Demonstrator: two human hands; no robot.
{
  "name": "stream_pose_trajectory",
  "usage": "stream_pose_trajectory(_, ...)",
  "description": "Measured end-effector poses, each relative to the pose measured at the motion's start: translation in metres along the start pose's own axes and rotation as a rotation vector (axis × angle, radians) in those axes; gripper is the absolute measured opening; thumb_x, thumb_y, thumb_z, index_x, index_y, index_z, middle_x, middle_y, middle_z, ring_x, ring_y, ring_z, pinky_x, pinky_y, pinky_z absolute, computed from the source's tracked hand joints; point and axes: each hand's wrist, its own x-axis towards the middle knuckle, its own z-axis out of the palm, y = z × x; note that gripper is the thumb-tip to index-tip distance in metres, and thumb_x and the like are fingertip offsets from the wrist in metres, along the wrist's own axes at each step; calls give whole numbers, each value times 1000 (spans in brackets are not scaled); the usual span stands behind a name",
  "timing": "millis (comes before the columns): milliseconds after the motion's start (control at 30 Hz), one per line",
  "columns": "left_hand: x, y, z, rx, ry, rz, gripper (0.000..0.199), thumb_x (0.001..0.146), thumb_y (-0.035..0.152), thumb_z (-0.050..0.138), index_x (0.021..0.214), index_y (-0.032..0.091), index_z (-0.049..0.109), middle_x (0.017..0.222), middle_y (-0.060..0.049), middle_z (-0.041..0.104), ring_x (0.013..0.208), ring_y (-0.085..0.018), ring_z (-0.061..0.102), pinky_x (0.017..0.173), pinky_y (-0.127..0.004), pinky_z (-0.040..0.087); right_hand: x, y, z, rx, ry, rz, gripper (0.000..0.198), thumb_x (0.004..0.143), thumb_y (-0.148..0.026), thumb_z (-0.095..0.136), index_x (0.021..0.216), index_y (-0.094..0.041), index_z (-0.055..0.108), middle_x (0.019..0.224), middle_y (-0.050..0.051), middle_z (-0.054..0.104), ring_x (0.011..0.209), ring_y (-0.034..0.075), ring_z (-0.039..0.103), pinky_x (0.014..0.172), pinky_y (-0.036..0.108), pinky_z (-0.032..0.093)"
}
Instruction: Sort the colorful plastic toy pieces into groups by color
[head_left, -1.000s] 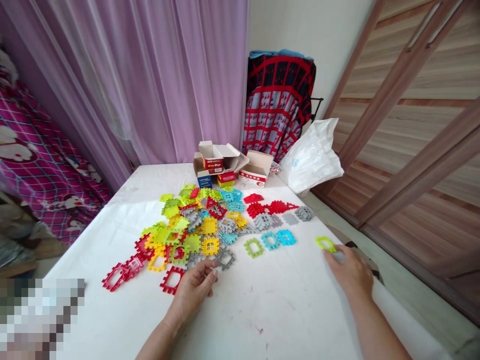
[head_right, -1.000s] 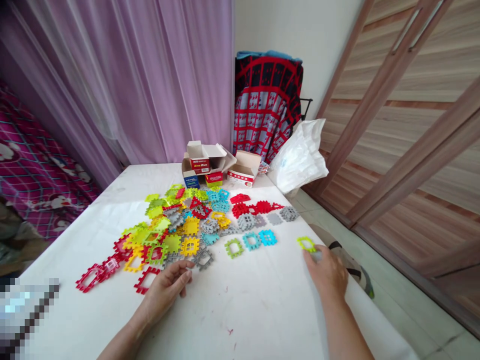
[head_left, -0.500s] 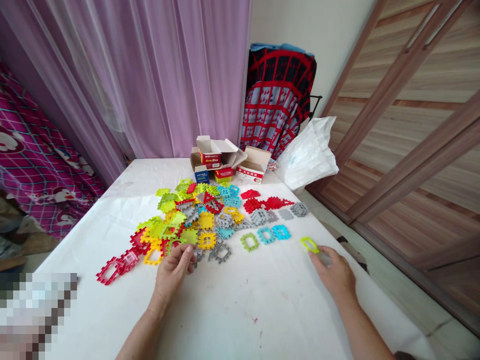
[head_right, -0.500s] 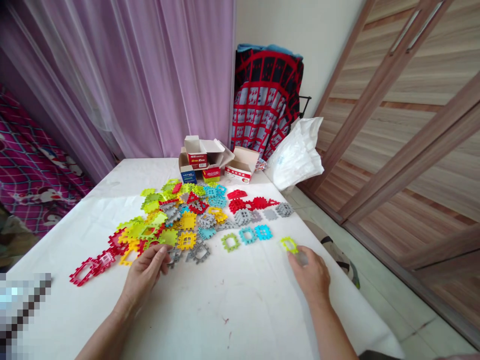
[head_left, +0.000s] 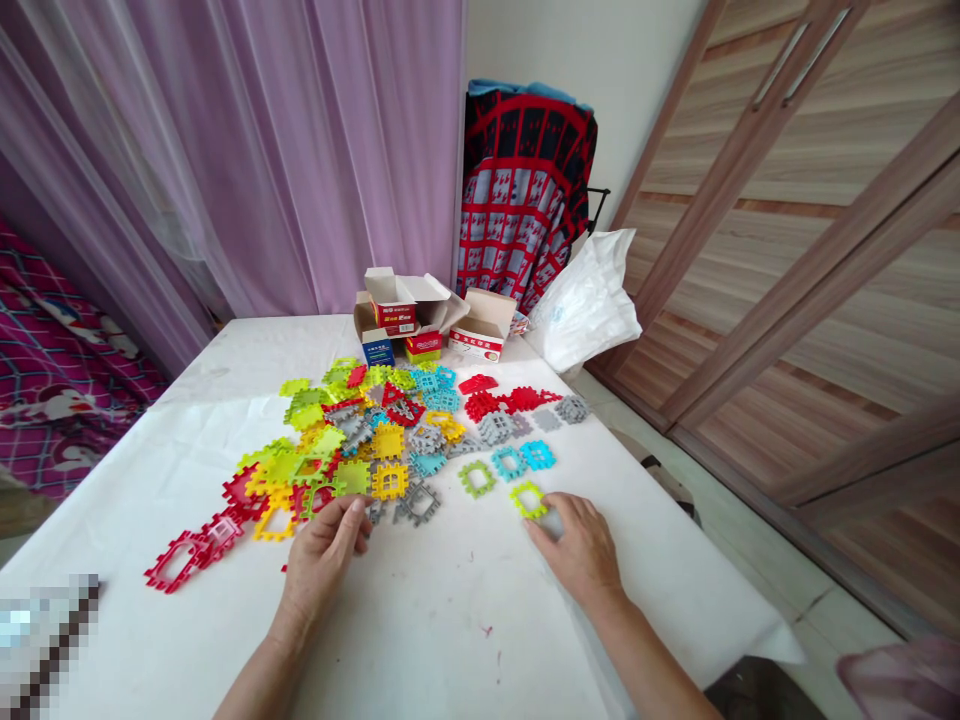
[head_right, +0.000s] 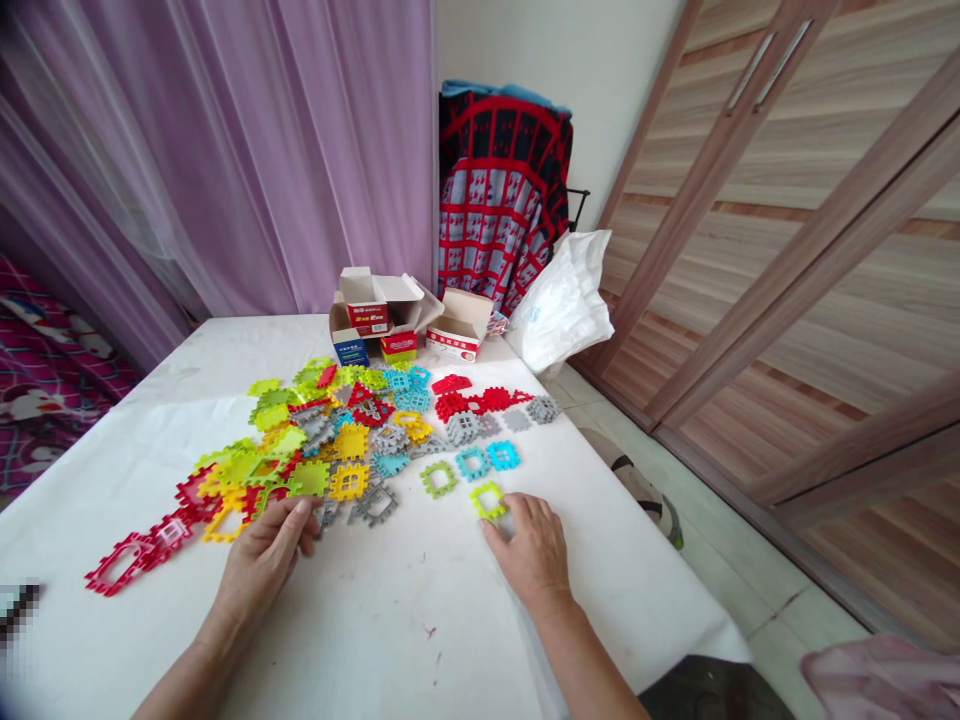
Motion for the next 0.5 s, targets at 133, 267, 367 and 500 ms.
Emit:
stream_pose_trajectory(133, 0, 2, 0, 6, 0, 13, 44, 78, 59, 58, 84, 17, 68, 59, 1, 60, 46, -11, 53, 45, -23, 45, 2, -3, 1, -9, -16, -5, 21, 82, -37, 60, 94, -20, 59, 96, 7, 66, 91, 23, 57, 79, 34, 39)
stream_pose_trajectory(267, -1, 6, -2, 4, 34, 0, 45, 79, 59, 57, 85, 16, 68, 60, 1, 60, 46, -10, 53, 43, -21, 44, 5, -2, 5, -13, -23, -23, 23, 81, -38, 62, 94, -21, 59, 95, 7, 66, 91, 23, 57, 79, 34, 39)
stream_pose_trajectory(367, -1, 9, -5, 1, 79, -41, 46, 79, 60, 57, 87, 16, 67, 62, 0, 61, 46, -10, 52, 41, -20, 42, 6, -2, 7, -11, -32, -32, 24, 79, -40, 63, 94, -21, 59, 94, 6, 65, 89, 23, 57, 77, 33, 39)
stream_pose_trajectory(500, 3, 7, -10, 37, 129, -23, 47, 79, 60, 55, 86, 16, 67, 60, 0, 61, 47, -11, 53, 42, -21, 44, 6, -4, 5, -11, -24, -6, 23, 79, -39, 63, 92, -21, 58, 93, 6, 65, 89, 23, 56, 78, 34, 39)
